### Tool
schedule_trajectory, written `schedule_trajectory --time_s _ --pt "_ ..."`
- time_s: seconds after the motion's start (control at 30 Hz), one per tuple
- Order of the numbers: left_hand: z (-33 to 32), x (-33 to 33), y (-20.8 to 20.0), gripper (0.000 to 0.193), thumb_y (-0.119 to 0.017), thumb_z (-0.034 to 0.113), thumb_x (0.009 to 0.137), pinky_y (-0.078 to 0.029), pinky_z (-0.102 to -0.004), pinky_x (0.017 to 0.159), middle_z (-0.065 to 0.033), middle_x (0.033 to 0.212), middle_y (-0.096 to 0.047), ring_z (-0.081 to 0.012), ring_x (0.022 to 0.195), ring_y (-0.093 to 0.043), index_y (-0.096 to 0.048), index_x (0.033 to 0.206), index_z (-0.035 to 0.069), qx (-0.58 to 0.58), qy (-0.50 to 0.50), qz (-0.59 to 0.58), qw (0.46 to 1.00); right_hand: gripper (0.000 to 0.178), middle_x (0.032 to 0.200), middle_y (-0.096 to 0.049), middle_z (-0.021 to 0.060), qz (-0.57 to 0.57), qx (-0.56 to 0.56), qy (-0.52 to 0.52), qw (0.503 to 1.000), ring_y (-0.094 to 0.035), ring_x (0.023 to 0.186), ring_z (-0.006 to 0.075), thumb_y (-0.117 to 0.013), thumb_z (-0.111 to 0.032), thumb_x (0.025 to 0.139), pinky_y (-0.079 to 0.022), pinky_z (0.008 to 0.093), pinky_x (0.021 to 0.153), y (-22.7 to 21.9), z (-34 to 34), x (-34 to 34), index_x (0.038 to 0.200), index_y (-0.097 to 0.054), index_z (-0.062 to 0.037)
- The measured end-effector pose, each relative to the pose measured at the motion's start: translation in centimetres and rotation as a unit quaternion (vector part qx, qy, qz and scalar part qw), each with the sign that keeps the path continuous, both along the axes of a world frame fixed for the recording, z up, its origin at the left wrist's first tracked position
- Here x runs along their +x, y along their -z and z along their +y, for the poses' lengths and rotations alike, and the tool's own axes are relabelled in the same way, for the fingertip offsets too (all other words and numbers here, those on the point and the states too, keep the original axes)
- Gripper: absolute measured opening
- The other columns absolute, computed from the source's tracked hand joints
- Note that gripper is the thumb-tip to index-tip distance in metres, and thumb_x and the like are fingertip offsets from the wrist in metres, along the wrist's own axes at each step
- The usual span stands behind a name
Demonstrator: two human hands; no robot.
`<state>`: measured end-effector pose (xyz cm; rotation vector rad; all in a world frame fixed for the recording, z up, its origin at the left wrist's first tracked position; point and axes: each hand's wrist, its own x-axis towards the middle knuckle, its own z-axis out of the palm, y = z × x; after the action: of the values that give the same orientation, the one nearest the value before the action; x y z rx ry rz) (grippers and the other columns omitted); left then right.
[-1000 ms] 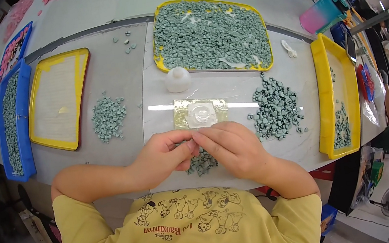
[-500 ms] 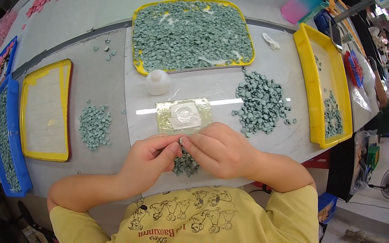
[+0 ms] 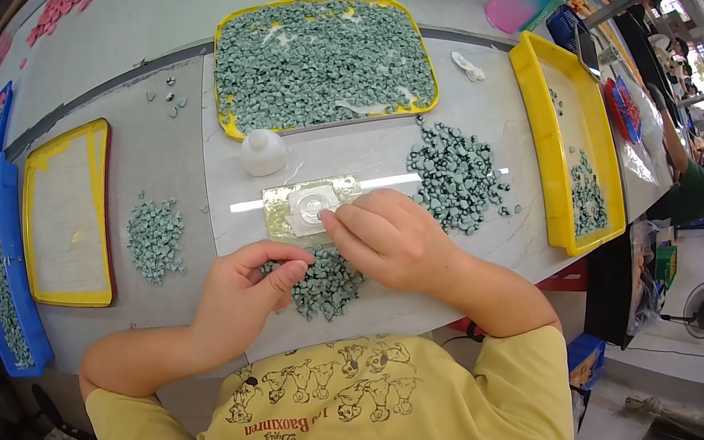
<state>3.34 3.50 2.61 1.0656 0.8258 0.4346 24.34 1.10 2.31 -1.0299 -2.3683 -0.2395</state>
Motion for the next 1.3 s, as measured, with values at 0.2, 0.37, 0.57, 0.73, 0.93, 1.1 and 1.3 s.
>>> schedule_trajectory --time_s 0.2,0.37,0.57,0.73,0.93,1.1,1.3 --pt "0.3 -0.6 0.5 0.018 -0.055 0.011 0.087 -0.037 -0.0193 0.051 -0.0029 0.082 -0.059 -0.0052 0.056 -0.042 -0.056 0.102 0.002 -0.049 -0.029 -0.030 0.998 0.030 0.082 -0.056 0.0096 -0.019 0.005 0.004 1.000 -0.053 0.066 0.0203 -0.060 -0.003 0.060 -0.045 0.0300 0.055 0.2 0.2 -0.8 0.088 -0.061 0.0068" --pt "0.7 -1.1 0.3 0.012 -0.054 0.011 0.088 -0.037 -0.0193 0.050 -0.0042 0.082 -0.059 -0.0053 0.055 -0.042 -0.051 0.097 0.003 -0.088 -0.033 -0.027 0.995 0.032 0.081 -0.056 0.0094 -0.018 0.013 -0.001 1.000 -0.053 0.065 0.0201 -0.060 -0.003 0.059 -0.045 0.0302 0.054 0.3 0.4 -1.2 0.089 -0.061 0.0070" --pt "0.8 -1.3 0.3 0.020 -0.048 0.024 0.092 -0.031 -0.0201 0.046 -0.0001 0.068 -0.048 -0.0055 0.052 -0.038 -0.045 0.082 0.007 -0.172 -0.053 -0.038 0.983 0.023 0.084 -0.058 0.0119 0.070 -0.096 -0.004 0.993 -0.055 0.065 0.0195 -0.064 0.003 0.064 -0.044 0.0276 0.054 0.5 -0.1 -1.4 0.087 -0.062 0.0044" --pt "0.8 -1.1 0.4 0.029 -0.041 0.032 0.094 -0.024 -0.0215 0.043 0.0027 0.062 -0.037 -0.0067 0.050 -0.029 -0.042 0.079 0.008 -0.210 -0.020 -0.073 0.975 0.016 0.083 -0.057 0.0084 0.387 -0.304 0.056 0.869 -0.053 0.065 0.0126 -0.062 0.008 0.074 -0.041 0.0219 0.054 1.5 -0.8 -2.2 0.088 -0.060 0.0015" --pt "0.6 0.3 0.7 0.029 -0.038 0.032 0.095 -0.022 -0.0223 0.043 0.0024 0.062 -0.034 -0.0072 0.051 -0.026 -0.040 0.079 0.008 -0.268 -0.005 -0.100 0.958 0.014 0.081 -0.057 0.0079 0.472 -0.357 0.054 0.804 -0.053 0.066 0.0125 -0.064 0.007 0.072 -0.042 0.0215 0.056 1.3 -1.4 -2.3 0.084 -0.060 0.0013" --pt "0.3 0.8 0.9 0.029 -0.036 0.032 0.096 -0.021 -0.0222 0.043 0.0022 0.062 -0.032 -0.0075 0.052 -0.025 -0.039 0.078 0.009 -0.279 0.005 -0.111 0.954 0.020 0.079 -0.058 0.0080 0.328 -0.215 -0.016 0.920 -0.055 0.064 0.0158 -0.066 0.009 0.066 -0.043 0.0235 0.053 1.1 -1.2 -1.9 0.084 -0.061 0.0011" --pt "0.0 1.1 0.9 0.029 -0.036 0.032 0.096 -0.021 -0.0223 0.043 0.0023 0.061 -0.032 -0.0079 0.052 -0.024 -0.039 0.078 0.009 -0.274 0.011 -0.119 0.954 0.029 0.079 -0.058 0.0076 0.253 -0.129 -0.060 0.957 -0.054 0.063 0.0181 -0.070 0.009 0.060 -0.043 0.0270 0.052 1.0 -1.2 -1.7 0.087 -0.063 0.0003"
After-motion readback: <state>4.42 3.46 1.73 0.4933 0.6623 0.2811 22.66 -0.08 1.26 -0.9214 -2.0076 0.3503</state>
